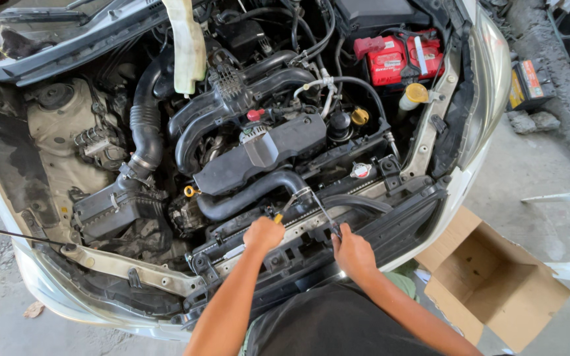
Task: The person takes a socket set from a toolbox on a chair, then uses a socket wrench and pliers to loosen the hose clamp on a radiator hose in the car's engine bay and works the hose fitting at the radiator, continuing to loosen and reposition the clamp by hand and with the wrench.
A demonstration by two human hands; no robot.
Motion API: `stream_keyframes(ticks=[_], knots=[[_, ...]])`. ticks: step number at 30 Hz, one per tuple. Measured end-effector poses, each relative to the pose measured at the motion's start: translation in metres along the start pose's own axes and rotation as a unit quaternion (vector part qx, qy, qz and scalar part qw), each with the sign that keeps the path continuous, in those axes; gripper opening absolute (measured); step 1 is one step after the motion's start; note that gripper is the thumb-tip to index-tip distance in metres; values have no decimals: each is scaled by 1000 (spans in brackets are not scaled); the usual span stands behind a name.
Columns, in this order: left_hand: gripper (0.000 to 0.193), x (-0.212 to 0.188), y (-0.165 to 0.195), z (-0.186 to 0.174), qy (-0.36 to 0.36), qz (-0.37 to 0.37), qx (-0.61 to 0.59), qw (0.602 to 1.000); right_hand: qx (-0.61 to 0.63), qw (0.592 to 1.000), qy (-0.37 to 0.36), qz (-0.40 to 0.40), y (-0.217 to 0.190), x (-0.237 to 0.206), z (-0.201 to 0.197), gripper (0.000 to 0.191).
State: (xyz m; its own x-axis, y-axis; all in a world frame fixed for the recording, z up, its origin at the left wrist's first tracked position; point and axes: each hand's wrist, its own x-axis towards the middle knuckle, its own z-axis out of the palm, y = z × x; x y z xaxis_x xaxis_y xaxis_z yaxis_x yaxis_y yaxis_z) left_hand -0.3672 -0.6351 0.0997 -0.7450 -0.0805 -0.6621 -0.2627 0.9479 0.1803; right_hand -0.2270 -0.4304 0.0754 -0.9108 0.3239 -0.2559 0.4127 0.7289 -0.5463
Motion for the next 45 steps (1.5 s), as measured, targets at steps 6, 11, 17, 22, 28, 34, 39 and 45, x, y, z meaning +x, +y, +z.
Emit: stream_keyframes(ticks=[6, 11, 17, 22, 28, 34, 39, 45], knots=[[54, -4, 4, 19, 5, -32, -60, 998, 8, 1000, -7, 18, -6, 1, -8, 28], [54, -4, 2, 42, 23, -10, -83, 996, 1, 1000, -16, 23, -9, 0, -12, 28], [58, -10, 12, 47, 34, -32, -92, 995, 7, 1000, -10, 26, -9, 3, -12, 28], [56, -13, 13, 43, 30, -30, -89, 995, 14, 1000, 2, 12, -5, 1, -14, 30], [54, -4, 3, 27, 14, -33, -54, 998, 81, 997, 14, 8, -18, -10, -13, 32], [52, -3, 2, 10, 4, -22, -44, 999, 129, 985, 58, -96, -24, -36, -24, 39], [52, -6, 0, -2, 2, -16, -45, 999, 120, 983, 58, -123, -31, -36, -23, 42], [51, -6, -1, -2, -7, -16, -42, 999, 46, 995, 33, -85, -38, -32, -11, 40]])
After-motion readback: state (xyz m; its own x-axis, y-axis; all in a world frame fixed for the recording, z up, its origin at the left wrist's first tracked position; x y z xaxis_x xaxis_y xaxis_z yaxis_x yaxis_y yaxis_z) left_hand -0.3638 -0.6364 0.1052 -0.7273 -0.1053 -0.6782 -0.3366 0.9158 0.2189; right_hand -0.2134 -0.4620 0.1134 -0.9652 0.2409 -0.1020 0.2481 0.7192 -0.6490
